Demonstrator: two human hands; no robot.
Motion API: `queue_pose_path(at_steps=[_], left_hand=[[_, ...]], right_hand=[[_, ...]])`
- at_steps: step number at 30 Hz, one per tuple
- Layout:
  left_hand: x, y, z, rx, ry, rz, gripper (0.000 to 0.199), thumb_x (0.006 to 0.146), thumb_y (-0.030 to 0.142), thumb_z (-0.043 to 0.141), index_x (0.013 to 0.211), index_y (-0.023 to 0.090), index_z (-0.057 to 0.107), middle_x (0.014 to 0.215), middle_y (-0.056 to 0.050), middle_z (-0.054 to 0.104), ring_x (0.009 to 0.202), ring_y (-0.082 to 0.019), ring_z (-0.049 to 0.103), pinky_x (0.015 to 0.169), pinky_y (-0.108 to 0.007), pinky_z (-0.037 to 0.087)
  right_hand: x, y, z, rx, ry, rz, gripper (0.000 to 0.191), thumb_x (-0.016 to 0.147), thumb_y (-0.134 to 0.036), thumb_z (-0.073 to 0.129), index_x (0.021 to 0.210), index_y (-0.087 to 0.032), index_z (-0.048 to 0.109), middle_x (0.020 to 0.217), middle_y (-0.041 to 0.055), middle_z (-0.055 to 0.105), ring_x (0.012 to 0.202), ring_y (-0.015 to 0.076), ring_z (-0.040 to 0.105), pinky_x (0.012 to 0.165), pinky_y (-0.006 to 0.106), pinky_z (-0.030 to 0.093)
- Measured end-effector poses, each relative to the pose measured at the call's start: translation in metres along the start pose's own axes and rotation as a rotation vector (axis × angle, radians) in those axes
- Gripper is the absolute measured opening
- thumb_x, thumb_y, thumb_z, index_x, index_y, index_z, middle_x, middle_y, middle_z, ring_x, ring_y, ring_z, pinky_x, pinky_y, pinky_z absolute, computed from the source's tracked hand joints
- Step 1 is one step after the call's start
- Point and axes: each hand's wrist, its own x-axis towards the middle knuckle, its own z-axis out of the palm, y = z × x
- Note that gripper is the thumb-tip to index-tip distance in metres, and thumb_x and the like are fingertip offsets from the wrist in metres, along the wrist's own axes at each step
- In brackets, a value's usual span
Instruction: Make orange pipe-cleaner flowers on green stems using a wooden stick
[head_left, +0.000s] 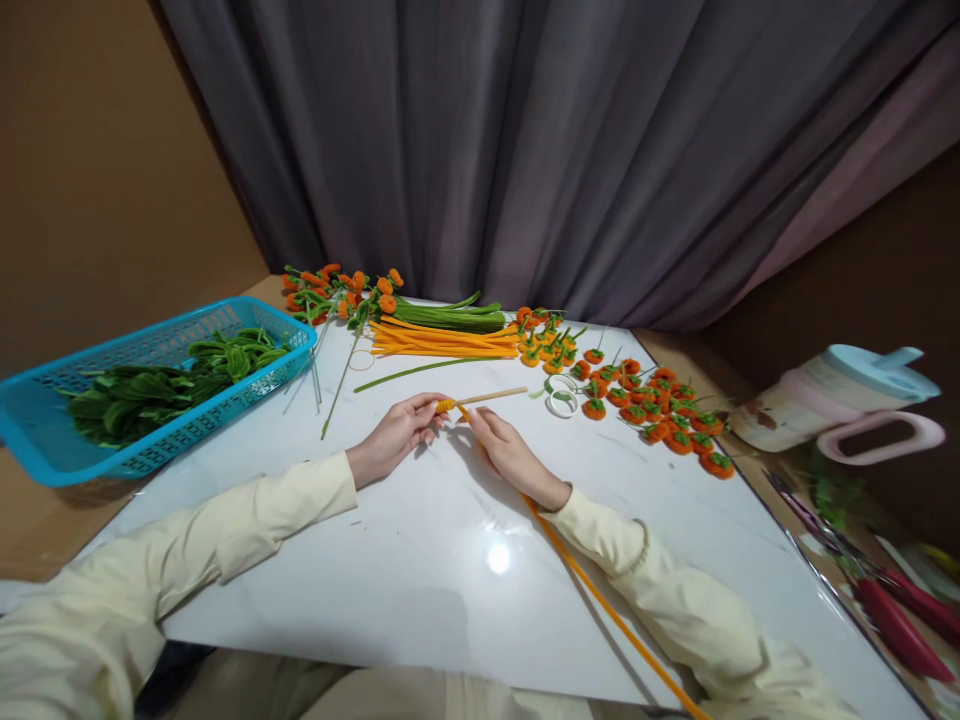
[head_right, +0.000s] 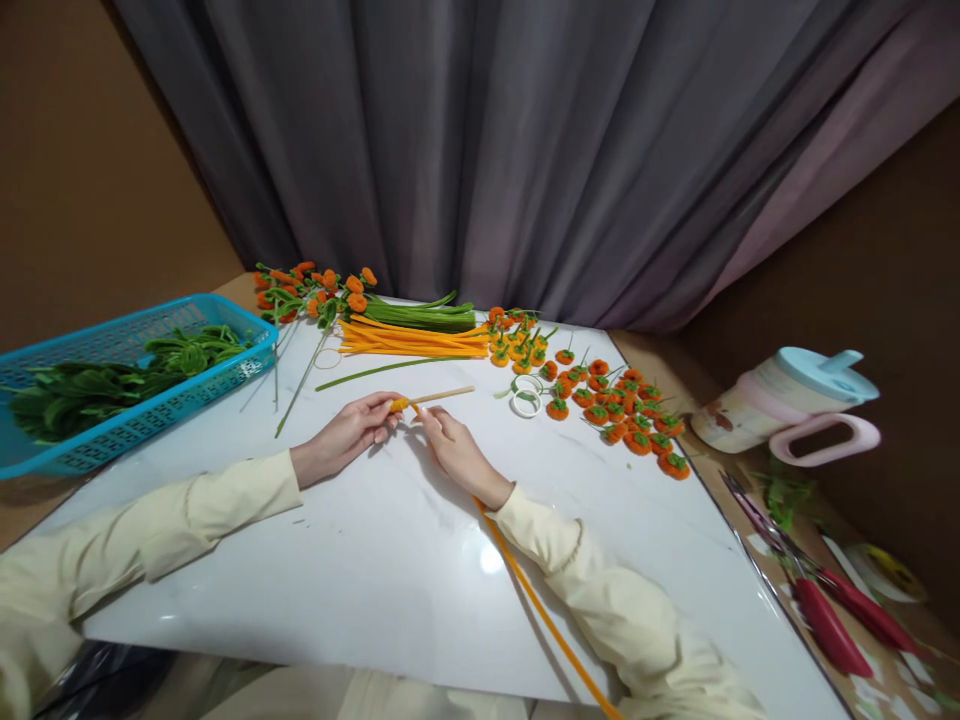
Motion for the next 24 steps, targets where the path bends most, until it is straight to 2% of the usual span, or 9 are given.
queue_pose_path(at_steps=[4,7,11,14,19,24], left_hand=[[0.0,-0.004,-0.002,0.047,-0.021,0.031,0.02,0.079,0.023,0.063,0.095,0.011,0.062,0.068,-0.001,0.057,0.056,-0.007,0.049,0.046,-0.014,0.037],[-0.001,-0.008,-0.004,0.211,-0.039,0.098,0.025,0.082,0.03,0.059,0.099,0.011,0.063,0.066,0.0,0.056,0.049,-0.006,0.045,0.044,-0.017,0.036],[-0.007,-0.011,-0.004,0.57,-0.025,0.304,0.028,0.087,0.032,0.051,0.103,0.014,0.064,0.06,0.002,0.051,0.043,-0.007,0.041,0.042,-0.019,0.034],[-0.013,-0.007,-0.002,0.757,-0.031,0.421,0.026,0.089,0.027,0.045,0.102,0.016,0.065,0.066,0.0,0.054,0.047,-0.008,0.043,0.047,-0.019,0.036],[-0.016,-0.003,0.0,0.851,-0.049,0.443,0.025,0.09,0.029,0.041,0.096,0.015,0.061,0.064,0.0,0.056,0.054,-0.012,0.05,0.053,-0.021,0.038],[-0.017,-0.002,0.001,0.908,-0.052,0.476,0.024,0.091,0.028,0.039,0.094,0.015,0.059,0.068,-0.001,0.058,0.063,-0.014,0.054,0.058,-0.022,0.04]], right_hand=[[0.0,0.002,0.001,-0.241,-0.047,-0.161,0.027,0.095,-0.037,0.037,0.091,-0.018,0.055,0.06,-0.0037,0.047,0.055,0.0121,0.044,0.055,0.023,0.033],[0.0,0.003,0.0,-0.307,-0.099,-0.198,0.027,0.095,-0.032,0.035,0.082,-0.018,0.054,0.062,-0.0019,0.049,0.06,0.0133,0.046,0.059,0.024,0.033],[-0.001,0.003,-0.002,-0.314,-0.163,-0.229,0.026,0.094,-0.028,0.039,0.075,-0.018,0.053,0.062,-0.0008,0.05,0.063,0.0146,0.047,0.064,0.025,0.035],[0.0,0.003,-0.004,-0.302,-0.2,-0.251,0.026,0.093,-0.026,0.04,0.073,-0.017,0.053,0.066,0.0004,0.053,0.066,0.0148,0.048,0.067,0.025,0.037],[0.001,0.001,-0.006,-0.255,-0.248,-0.259,0.029,0.094,-0.029,0.04,0.074,-0.016,0.056,0.075,0.0024,0.057,0.07,0.0149,0.052,0.071,0.025,0.038],[0.0,-0.002,-0.007,-0.222,-0.269,-0.242,0.031,0.094,-0.032,0.041,0.072,-0.016,0.056,0.07,0.0011,0.055,0.065,0.014,0.049,0.067,0.025,0.038]])
